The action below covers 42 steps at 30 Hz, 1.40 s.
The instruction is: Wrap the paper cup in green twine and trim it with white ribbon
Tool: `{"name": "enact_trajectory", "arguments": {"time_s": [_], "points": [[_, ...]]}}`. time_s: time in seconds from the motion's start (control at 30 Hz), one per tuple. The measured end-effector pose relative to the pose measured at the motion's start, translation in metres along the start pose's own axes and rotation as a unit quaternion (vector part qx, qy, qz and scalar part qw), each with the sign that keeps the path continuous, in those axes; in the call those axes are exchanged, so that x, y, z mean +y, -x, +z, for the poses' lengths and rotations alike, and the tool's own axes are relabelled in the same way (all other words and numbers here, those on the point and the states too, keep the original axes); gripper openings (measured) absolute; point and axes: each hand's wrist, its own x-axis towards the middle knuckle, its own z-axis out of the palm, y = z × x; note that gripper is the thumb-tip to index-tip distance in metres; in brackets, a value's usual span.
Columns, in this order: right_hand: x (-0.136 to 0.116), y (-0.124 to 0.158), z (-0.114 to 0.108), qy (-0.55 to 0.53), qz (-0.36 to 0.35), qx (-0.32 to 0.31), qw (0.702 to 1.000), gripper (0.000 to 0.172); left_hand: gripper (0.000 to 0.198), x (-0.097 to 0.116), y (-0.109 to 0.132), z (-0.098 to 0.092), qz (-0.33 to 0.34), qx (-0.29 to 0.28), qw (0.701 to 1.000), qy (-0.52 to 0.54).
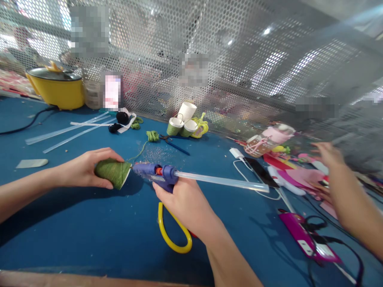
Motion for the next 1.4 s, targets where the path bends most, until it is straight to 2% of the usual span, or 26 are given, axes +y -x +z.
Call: {"name": "enact_trajectory", "arguments": {"time_s": [0.27,0.6,1.17,1.4], "points": [[-0.0002,-0.0014,0.0009,-0.002,-0.007,0.016,1.000,0.017,0.050,-0.0005,0.0006,0.0002,0.007,-0.006,1.000,-0.001],[0.0019,0.0030,0.0002,-0.019,-0.023,-0.003,1.000,0.018,0.051,-0.0028,-0.0001,-0.0006,0.002,-0.005,1.000,0.001],[0.0016,0.0026,0.0014,-0.006,-0.022,0.014,1.000,0.017,0.051,-0.0019,0.0001,-0.0006,-0.004,-0.004,1.000,0.001],[0.0053,0.0049,0.0014,-0.002,-0.030,-0.009,1.000,0.016,0.050,-0.0015,-0.0009,-0.0006,-0.021,0.003,1.000,-0.001]]}}
